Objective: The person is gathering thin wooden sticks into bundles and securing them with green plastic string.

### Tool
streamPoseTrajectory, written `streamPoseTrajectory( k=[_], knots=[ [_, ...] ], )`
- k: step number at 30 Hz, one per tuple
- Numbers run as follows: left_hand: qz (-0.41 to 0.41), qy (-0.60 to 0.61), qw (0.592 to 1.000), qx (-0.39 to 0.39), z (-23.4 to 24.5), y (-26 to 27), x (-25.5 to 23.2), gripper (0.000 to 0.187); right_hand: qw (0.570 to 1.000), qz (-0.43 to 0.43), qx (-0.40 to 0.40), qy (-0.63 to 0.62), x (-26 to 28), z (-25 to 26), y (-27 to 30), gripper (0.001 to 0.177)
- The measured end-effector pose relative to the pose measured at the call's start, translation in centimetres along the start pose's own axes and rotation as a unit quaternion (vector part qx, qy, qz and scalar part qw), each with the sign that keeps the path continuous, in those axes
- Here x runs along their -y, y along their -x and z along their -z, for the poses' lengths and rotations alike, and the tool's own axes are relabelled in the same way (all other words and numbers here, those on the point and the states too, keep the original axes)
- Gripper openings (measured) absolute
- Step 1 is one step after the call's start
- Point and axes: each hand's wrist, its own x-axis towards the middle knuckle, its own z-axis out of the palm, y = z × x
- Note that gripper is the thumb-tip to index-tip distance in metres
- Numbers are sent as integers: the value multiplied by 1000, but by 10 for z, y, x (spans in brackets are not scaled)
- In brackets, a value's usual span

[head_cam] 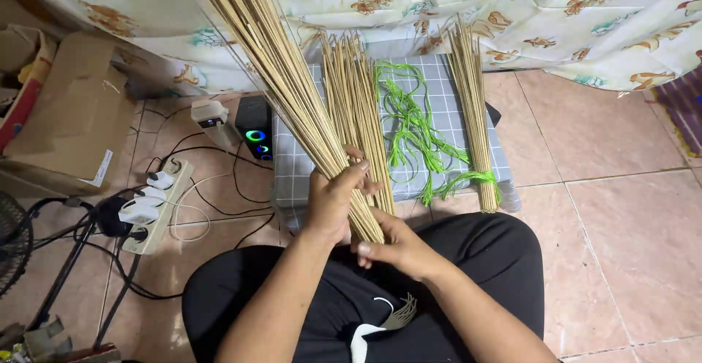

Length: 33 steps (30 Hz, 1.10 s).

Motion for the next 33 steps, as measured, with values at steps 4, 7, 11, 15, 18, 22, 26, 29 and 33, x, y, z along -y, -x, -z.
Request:
streamPoseTrajectory(
  k=[4,7,11,15,18,22,26,29,33],
  knots=[
    [-34,5,997,69,2,-1,15,29,1000,6,-6,26,3,-3,-3,27],
    [-14,74,988,135,1,-1,5,38,996,21,-36,83,12,-11,-5,13],
    [-5,104,971,215,10,-6,-12,64,989,36,-45,137,29,-23,-8,17],
    [-9,70,989,132,14,-17,1,35,994,46,-43,89,37,-18,-1,31],
    [-34,118,992,39,8,-15,-20,29,984,102,-106,98,30,-6,-2,92],
    [-70,157,985,-21,7,-19,-19,25,937,56,-294,-180,51,-22,-19,88],
    [-85,109,989,-46,-12,-3,-7,33,912,35,-331,-242,36,-42,-32,93],
    [-95,73,993,-10,-24,5,-4,32,912,41,-327,-245,23,-44,-34,85],
    [-113,58,992,-4,-24,2,6,31,912,28,-339,-230,13,-33,-29,82]
  ],
)
